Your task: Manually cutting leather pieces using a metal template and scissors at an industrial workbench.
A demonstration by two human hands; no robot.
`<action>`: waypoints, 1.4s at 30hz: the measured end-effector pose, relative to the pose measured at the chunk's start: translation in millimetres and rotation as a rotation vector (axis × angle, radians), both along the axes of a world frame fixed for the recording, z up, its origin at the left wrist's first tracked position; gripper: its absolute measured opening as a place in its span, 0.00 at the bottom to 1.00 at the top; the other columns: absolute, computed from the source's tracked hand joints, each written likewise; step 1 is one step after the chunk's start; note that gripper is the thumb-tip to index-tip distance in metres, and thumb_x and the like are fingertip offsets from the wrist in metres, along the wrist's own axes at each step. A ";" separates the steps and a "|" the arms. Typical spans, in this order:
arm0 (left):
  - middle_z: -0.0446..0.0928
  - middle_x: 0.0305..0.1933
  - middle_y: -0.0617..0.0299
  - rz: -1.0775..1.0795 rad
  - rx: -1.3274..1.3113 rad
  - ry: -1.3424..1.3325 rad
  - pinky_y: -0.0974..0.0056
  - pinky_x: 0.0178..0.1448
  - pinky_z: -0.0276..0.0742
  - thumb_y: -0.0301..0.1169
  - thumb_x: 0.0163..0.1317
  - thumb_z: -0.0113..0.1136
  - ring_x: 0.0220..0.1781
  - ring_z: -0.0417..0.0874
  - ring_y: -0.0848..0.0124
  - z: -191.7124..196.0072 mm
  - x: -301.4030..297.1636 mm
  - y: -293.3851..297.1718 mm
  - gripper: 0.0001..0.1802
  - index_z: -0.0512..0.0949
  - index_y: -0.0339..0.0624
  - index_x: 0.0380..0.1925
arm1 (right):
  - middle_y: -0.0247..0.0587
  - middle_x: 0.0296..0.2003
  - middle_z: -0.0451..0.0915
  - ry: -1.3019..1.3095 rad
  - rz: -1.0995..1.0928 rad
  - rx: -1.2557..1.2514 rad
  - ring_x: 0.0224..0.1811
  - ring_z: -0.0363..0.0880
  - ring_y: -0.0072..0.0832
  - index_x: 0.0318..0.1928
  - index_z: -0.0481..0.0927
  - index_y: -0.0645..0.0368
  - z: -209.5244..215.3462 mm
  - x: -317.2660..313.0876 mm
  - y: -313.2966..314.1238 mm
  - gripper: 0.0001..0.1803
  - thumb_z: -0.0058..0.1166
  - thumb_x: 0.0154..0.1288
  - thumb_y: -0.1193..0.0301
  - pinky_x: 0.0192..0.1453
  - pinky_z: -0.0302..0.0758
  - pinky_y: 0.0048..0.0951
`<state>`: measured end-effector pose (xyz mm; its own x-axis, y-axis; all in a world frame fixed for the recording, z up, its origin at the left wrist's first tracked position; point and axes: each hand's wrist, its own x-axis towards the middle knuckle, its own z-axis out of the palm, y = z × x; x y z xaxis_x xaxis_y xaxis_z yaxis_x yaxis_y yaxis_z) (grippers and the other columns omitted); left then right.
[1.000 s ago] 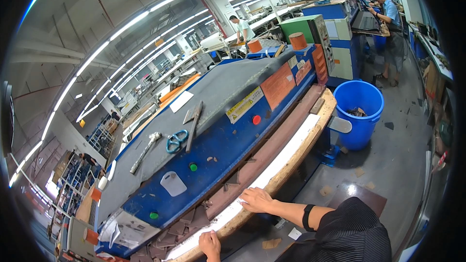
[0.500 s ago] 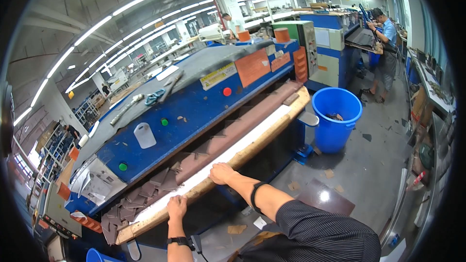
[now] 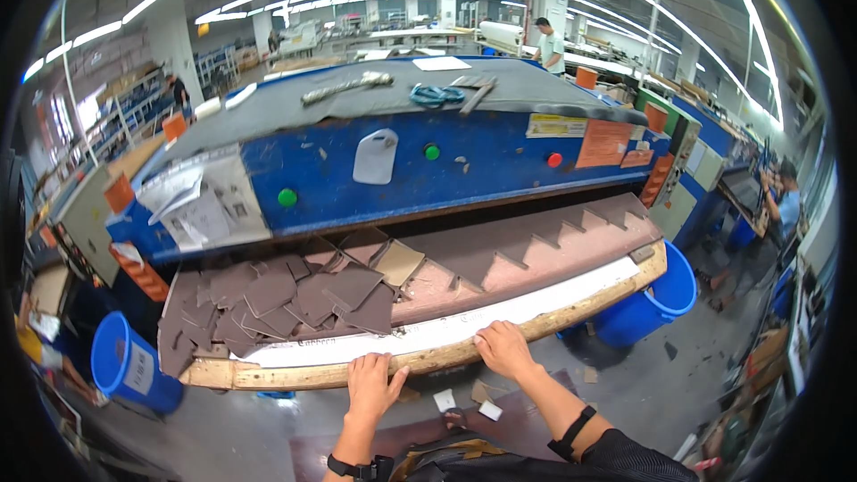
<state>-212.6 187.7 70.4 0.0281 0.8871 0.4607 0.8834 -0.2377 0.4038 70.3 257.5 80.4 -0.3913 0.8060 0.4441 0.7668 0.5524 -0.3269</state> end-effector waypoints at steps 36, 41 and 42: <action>0.75 0.59 0.41 0.161 -0.067 0.008 0.49 0.67 0.69 0.33 0.62 0.60 0.65 0.72 0.46 17.9 -61.0 54.0 0.20 0.78 0.32 0.51 | 0.41 0.46 0.82 -0.286 0.445 0.029 0.54 0.74 0.35 0.38 0.88 0.53 51.8 -298.7 115.9 0.13 0.58 0.60 0.61 0.55 0.65 0.41; 0.76 0.58 0.41 0.180 -0.122 0.040 0.50 0.65 0.71 0.34 0.63 0.60 0.63 0.75 0.46 17.1 -42.7 49.4 0.20 0.78 0.33 0.51 | 0.34 0.40 0.85 -0.270 0.386 0.062 0.49 0.78 0.32 0.35 0.89 0.51 24.5 -300.2 113.0 0.11 0.54 0.61 0.65 0.56 0.64 0.43; 0.76 0.58 0.41 0.184 -0.124 0.048 0.50 0.65 0.71 0.35 0.63 0.60 0.62 0.75 0.46 15.8 -41.3 46.1 0.20 0.78 0.33 0.51 | 0.34 0.40 0.85 -0.257 0.385 0.053 0.49 0.78 0.32 0.35 0.89 0.51 21.4 -299.7 110.8 0.11 0.54 0.61 0.65 0.56 0.64 0.43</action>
<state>-253.9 233.9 86.2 -0.1199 0.9290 0.3500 0.9264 -0.0221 0.3759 -229.4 368.3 101.8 -0.7602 0.5595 0.3302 0.5552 0.8234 -0.1169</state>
